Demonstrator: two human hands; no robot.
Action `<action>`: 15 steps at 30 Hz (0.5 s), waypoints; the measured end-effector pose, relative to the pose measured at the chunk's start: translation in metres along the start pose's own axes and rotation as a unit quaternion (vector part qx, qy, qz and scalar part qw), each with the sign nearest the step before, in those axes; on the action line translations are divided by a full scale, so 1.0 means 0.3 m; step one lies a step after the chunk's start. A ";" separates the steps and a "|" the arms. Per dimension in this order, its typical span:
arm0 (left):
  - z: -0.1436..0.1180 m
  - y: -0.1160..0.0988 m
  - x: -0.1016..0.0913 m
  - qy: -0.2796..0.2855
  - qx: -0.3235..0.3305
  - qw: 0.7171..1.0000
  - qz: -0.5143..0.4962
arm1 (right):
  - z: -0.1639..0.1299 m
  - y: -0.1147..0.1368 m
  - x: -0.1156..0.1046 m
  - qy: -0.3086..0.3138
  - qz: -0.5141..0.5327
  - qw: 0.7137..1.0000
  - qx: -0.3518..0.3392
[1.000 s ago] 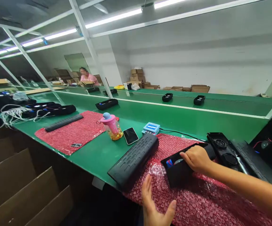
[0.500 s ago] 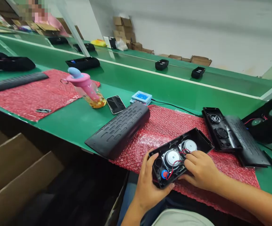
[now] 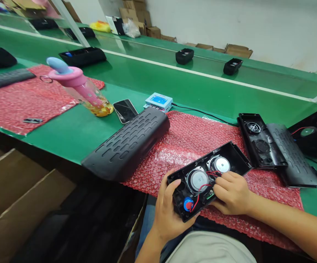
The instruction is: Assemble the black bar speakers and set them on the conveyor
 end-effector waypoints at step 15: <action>-0.015 0.012 0.000 0.005 0.007 1.000 0.006 | 0.016 0.002 -0.014 0.056 0.044 0.997 0.024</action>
Point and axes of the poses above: each hand's wrist, its own z-axis towards the middle knuckle, its own x-axis out of the palm, y = z × x, the point moved 7 cm from there along z, towards the middle knuckle, and after that the axes turned 2 degrees about x, right-handed, at the moved point
